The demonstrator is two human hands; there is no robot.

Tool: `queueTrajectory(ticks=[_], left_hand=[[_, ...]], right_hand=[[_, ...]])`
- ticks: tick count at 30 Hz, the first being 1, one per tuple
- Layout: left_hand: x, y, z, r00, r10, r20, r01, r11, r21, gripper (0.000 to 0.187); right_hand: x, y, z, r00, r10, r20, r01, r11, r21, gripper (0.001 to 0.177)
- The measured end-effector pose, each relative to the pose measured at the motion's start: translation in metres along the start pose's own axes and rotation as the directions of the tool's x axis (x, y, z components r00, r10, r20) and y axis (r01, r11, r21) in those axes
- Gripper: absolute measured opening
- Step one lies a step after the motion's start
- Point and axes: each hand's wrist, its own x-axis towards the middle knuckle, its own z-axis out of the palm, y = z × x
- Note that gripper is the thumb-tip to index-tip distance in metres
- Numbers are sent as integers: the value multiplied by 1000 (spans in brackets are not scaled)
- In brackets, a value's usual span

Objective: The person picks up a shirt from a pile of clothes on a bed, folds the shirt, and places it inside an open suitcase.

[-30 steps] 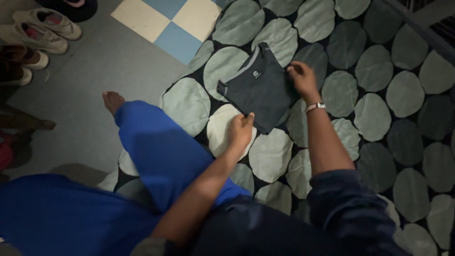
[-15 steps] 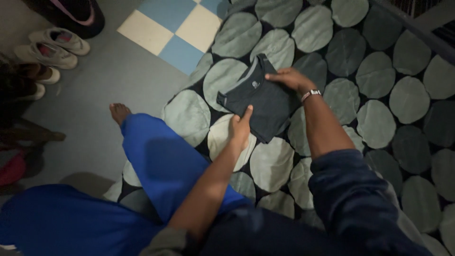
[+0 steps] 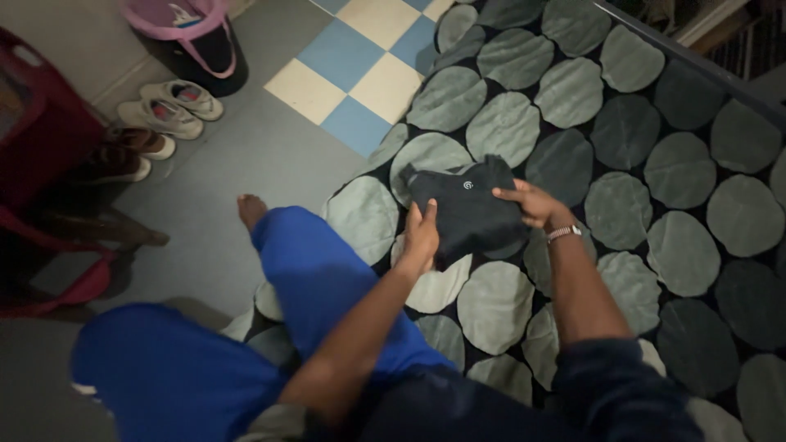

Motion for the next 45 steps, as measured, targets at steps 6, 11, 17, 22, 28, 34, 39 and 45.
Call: queueTrajectory(ticks=[6, 11, 17, 22, 28, 34, 39, 45], left_hand=[[-19, 76, -75, 989, 146, -15, -147, 977, -152, 69], [-68, 129, -172, 932, 348, -98, -361, 883, -300, 57], [-147, 164, -304, 887, 353, -299, -454, 789, -413, 55], [-201, 173, -411, 822, 274, -498, -503, 759, -413, 54], [-242, 171, -518, 680, 438, -588, -689, 657, -307, 52], [-266, 185, -577, 692, 308, -653, -636, 688, -349, 51], [-254, 195, -627, 692, 276, -667, -631, 681, -372, 50], [-216, 241, -710, 695, 286, -660, -671, 588, -452, 48]], right_hand=[[-8, -28, 66, 977, -206, 48, 207, 978, -7, 40], [-3, -67, 185, 901, -341, 268, 346, 938, 30, 42], [0, -94, 352, 725, -329, 605, 212, 942, 259, 39], [-10, -106, 491, 606, -231, 761, 145, 973, 180, 38], [-37, -111, 623, 496, -180, 850, 125, 983, 136, 43], [-34, -105, 704, 498, -86, 863, 56, 996, 67, 45], [-2, -110, 765, 410, -37, 911, -24, 998, 52, 42], [49, -138, 863, 305, -21, 952, -110, 992, 57, 42]])
